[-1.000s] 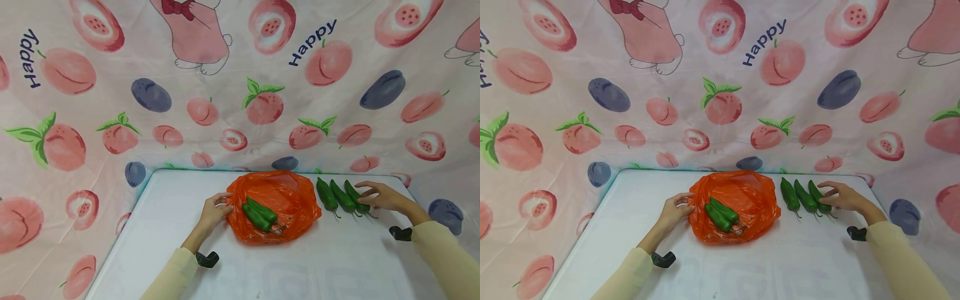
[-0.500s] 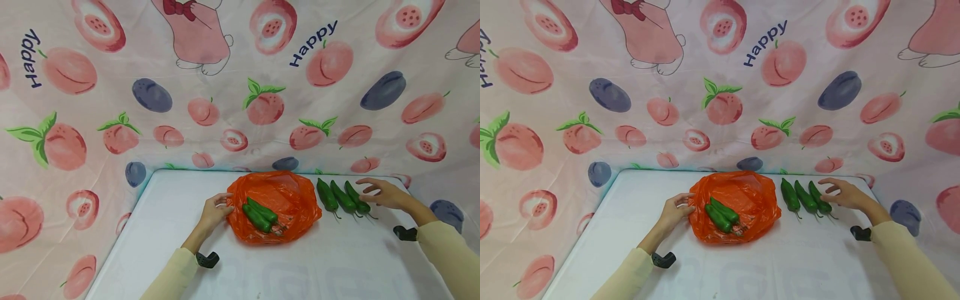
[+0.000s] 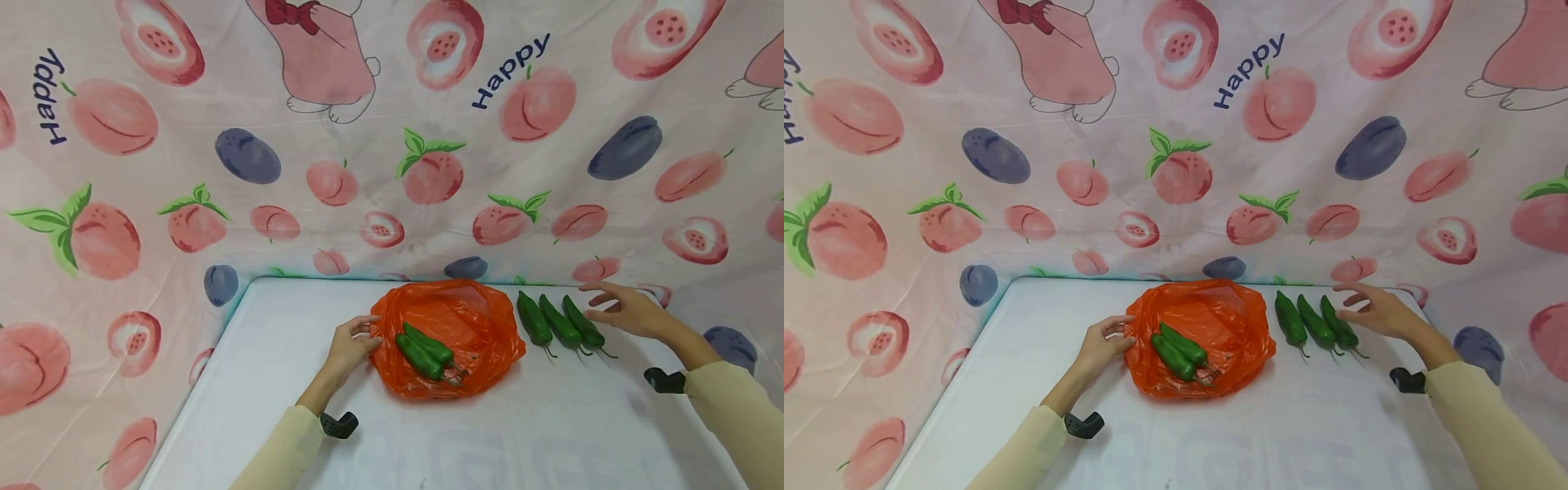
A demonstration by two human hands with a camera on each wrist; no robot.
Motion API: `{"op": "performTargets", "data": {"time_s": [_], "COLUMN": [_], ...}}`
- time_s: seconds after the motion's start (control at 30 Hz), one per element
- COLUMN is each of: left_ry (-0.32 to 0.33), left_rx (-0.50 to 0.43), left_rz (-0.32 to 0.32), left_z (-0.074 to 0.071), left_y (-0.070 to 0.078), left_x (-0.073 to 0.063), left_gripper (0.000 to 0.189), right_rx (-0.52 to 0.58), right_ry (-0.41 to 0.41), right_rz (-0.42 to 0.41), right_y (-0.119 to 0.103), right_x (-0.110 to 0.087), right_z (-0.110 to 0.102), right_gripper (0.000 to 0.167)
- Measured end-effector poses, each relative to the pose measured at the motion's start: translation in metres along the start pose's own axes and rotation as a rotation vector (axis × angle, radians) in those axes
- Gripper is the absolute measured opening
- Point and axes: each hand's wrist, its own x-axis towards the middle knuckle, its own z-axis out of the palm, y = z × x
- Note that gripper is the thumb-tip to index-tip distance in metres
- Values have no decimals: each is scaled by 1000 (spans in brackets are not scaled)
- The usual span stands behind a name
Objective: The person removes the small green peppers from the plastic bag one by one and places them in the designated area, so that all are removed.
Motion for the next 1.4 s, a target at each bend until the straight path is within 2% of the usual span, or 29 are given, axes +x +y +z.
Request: {"op": "performTargets", "data": {"time_s": [0.23, 0.3, 0.47, 0.53, 0.77, 1.07, 1.4], "left_ry": [-14, -23, -24, -16, -10, -7, -18], "left_rx": [-16, -24, -23, -21, -4, -10, -10], "left_rz": [9, 5, 7, 9, 12, 4, 16], "left_z": [0, 0, 0, 0, 0, 0, -1], "left_y": [1, 7, 6, 0, 0, 0, 0], "left_x": [-1, -4, -4, -1, -1, 0, -1], "left_gripper": [42, 43, 42, 42, 41, 40, 41], "right_rx": [-15, -22, -38, -43, -29, -36, -29], "right_ry": [22, 28, 58, 71, 87, 106, 136], "right_rz": [-24, -32, -48, -56, -81, -155, -275], "right_y": [-10, -12, -18, -21, -33, -48, -70], "right_x": [0, 0, 1, 1, 6, 13, 25], "right_z": [-1, 0, 2, 2, 4, 13, 24], "right_gripper": [63, 63, 60, 59, 55, 50, 47]}}
